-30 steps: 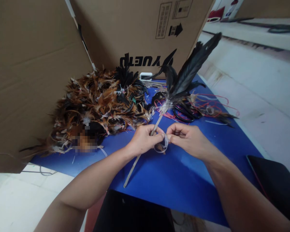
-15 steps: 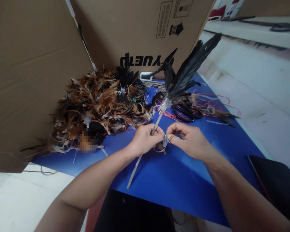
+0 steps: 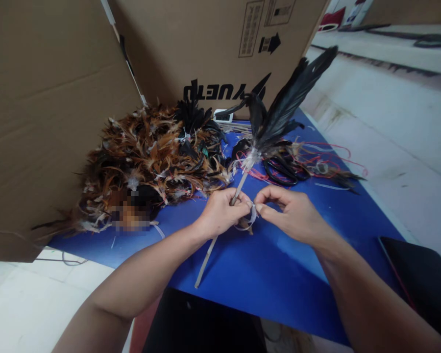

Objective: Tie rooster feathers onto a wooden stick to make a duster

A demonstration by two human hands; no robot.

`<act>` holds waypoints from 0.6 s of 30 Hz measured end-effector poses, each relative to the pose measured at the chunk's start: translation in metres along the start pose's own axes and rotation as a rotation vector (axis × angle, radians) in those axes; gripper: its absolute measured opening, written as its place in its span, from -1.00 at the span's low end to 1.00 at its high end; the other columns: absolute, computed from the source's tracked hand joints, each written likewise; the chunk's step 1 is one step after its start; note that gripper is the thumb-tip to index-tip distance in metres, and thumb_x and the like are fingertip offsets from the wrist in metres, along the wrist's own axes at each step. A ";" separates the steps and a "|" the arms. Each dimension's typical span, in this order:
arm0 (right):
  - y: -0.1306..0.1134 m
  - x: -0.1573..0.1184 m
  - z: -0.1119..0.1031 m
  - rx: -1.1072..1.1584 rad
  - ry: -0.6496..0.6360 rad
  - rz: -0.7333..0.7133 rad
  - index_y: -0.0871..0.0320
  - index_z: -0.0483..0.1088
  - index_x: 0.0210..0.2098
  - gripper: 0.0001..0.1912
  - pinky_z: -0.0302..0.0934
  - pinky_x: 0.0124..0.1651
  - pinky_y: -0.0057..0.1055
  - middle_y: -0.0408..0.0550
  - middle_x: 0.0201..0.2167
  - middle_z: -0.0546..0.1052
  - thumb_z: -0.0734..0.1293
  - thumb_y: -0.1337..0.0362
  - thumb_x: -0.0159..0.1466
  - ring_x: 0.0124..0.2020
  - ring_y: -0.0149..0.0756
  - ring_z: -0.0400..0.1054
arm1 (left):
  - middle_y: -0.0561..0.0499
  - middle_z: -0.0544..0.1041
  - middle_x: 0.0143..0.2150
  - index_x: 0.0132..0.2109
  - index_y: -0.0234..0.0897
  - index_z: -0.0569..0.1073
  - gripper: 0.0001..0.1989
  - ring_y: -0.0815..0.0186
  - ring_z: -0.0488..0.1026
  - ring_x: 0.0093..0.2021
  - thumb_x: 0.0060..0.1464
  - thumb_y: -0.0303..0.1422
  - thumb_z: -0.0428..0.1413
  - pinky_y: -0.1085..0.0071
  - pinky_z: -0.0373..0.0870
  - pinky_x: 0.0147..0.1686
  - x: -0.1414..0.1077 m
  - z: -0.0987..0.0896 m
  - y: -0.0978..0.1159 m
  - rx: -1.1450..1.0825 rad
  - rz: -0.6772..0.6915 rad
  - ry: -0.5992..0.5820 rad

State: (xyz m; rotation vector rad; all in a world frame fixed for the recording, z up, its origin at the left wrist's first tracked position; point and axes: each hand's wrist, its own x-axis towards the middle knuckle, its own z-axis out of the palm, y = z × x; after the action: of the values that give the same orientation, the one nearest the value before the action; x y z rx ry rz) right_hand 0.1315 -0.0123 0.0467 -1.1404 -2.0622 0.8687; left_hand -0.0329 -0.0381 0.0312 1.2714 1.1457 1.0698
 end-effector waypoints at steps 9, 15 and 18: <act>-0.001 -0.002 -0.002 -0.107 -0.002 0.025 0.11 0.39 -0.47 -0.95 0.15 -0.48 -0.50 -0.17 -0.50 0.49 0.28 0.30 0.07 -0.46 -0.37 0.34 | 0.20 0.25 -0.68 -0.41 -0.35 0.37 -0.89 0.60 0.12 -0.72 -0.07 -0.37 0.10 0.63 0.10 -0.69 -0.001 0.000 0.002 0.035 -0.005 -0.002; -0.001 -0.001 -0.001 -0.075 0.028 0.032 0.12 0.38 -0.49 -0.94 0.14 -0.48 -0.50 -0.17 -0.53 0.46 0.28 0.29 0.06 -0.50 -0.39 0.30 | 0.20 0.26 -0.67 -0.41 -0.35 0.36 -0.90 0.60 0.13 -0.73 -0.08 -0.39 0.10 0.64 0.09 -0.70 -0.001 0.000 0.002 -0.001 -0.009 -0.005; 0.000 -0.001 0.001 -0.061 0.051 0.053 0.12 0.38 -0.49 -0.94 0.10 -0.52 -0.50 -0.17 -0.54 0.45 0.28 0.28 0.05 -0.53 -0.40 0.27 | 0.20 0.26 -0.68 -0.42 -0.36 0.36 -0.91 0.60 0.13 -0.73 -0.09 -0.40 0.10 0.64 0.10 -0.70 0.000 0.000 0.002 -0.011 -0.017 0.005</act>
State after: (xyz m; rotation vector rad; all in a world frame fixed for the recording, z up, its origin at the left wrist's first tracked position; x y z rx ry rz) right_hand 0.1309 -0.0134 0.0459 -1.2419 -2.0380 0.7978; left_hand -0.0327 -0.0382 0.0334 1.2492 1.1508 1.0660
